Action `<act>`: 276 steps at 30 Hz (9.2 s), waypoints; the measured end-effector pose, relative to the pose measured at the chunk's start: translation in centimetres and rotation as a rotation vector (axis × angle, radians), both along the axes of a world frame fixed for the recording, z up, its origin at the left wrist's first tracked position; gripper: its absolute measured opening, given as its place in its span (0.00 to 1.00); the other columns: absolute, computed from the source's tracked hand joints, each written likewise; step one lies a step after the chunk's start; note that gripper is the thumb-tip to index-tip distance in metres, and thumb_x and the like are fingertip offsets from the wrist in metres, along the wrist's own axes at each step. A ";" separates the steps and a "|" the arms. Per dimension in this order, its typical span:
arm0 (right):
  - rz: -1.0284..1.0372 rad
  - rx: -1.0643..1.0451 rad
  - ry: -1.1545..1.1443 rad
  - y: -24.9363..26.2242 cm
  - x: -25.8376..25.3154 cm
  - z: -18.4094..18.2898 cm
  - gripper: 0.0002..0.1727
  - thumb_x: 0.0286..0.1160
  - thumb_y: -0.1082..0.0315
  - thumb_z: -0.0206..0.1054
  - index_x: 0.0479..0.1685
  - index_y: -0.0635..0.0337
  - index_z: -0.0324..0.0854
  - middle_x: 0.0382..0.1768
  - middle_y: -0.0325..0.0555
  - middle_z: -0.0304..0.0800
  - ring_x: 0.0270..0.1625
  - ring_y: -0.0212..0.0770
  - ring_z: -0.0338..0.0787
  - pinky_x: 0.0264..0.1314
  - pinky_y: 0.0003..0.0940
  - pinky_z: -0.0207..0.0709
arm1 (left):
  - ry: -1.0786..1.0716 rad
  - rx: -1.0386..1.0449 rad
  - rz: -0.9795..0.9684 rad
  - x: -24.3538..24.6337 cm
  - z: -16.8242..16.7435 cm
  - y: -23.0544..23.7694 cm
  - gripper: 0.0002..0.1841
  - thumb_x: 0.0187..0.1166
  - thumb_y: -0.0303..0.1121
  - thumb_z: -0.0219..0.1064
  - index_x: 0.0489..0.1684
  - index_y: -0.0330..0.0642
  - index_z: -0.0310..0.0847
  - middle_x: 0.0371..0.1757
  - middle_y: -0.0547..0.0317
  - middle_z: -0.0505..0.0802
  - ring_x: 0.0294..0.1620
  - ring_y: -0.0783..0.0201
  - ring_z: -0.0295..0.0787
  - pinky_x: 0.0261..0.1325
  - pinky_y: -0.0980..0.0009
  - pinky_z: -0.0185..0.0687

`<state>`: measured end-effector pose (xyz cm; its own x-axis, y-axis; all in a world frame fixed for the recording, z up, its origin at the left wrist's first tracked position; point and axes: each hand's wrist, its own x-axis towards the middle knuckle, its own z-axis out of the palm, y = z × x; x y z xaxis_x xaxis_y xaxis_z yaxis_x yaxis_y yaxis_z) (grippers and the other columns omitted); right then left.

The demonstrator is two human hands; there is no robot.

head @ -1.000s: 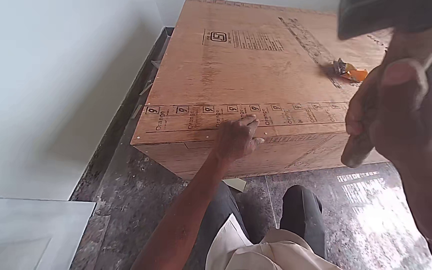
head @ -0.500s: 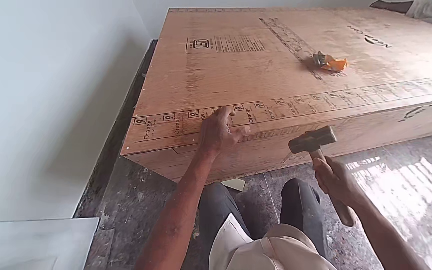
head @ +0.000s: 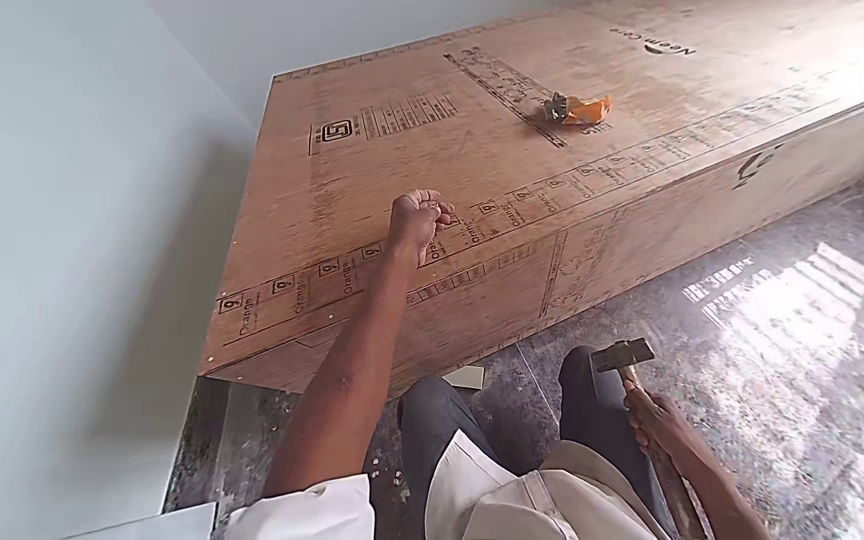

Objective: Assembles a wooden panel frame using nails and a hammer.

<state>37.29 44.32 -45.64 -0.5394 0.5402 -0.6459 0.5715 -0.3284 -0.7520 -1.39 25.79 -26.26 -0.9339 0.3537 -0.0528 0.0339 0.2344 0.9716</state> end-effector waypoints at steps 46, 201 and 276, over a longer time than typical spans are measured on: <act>0.089 0.032 -0.038 0.7 -0.5 -0.4 0.25 0.93 0.49 0.53 0.37 0.62 0.77 0.14 0.42 0.74 0.10 0.36 0.74 0.11 0.32 0.75 | 0.458 0.015 -0.285 3.8 -1.2 -0.2 0.04 0.75 0.24 0.75 0.42 0.33 0.93 0.37 0.57 0.96 0.32 0.76 0.90 0.43 0.77 0.88; -0.357 0.995 0.899 -7.2 -19.9 -1.2 0.11 0.81 0.66 0.63 0.34 0.64 0.75 0.19 0.32 0.80 0.21 0.21 0.82 0.29 0.22 0.82 | 1.204 -0.687 -0.265 5.9 -6.5 1.8 0.24 0.82 0.43 0.62 0.66 0.32 0.87 0.72 0.41 0.89 0.75 0.45 0.85 0.75 0.50 0.80; 0.206 0.645 1.028 2.8 -11.3 15.6 0.30 0.84 0.35 0.57 0.75 0.40 0.65 0.26 0.24 0.80 0.23 0.27 0.84 0.26 0.26 0.86 | 1.095 -0.652 -0.325 5.4 -6.2 1.4 0.26 0.81 0.46 0.67 0.69 0.34 0.86 0.74 0.45 0.88 0.78 0.48 0.83 0.79 0.50 0.76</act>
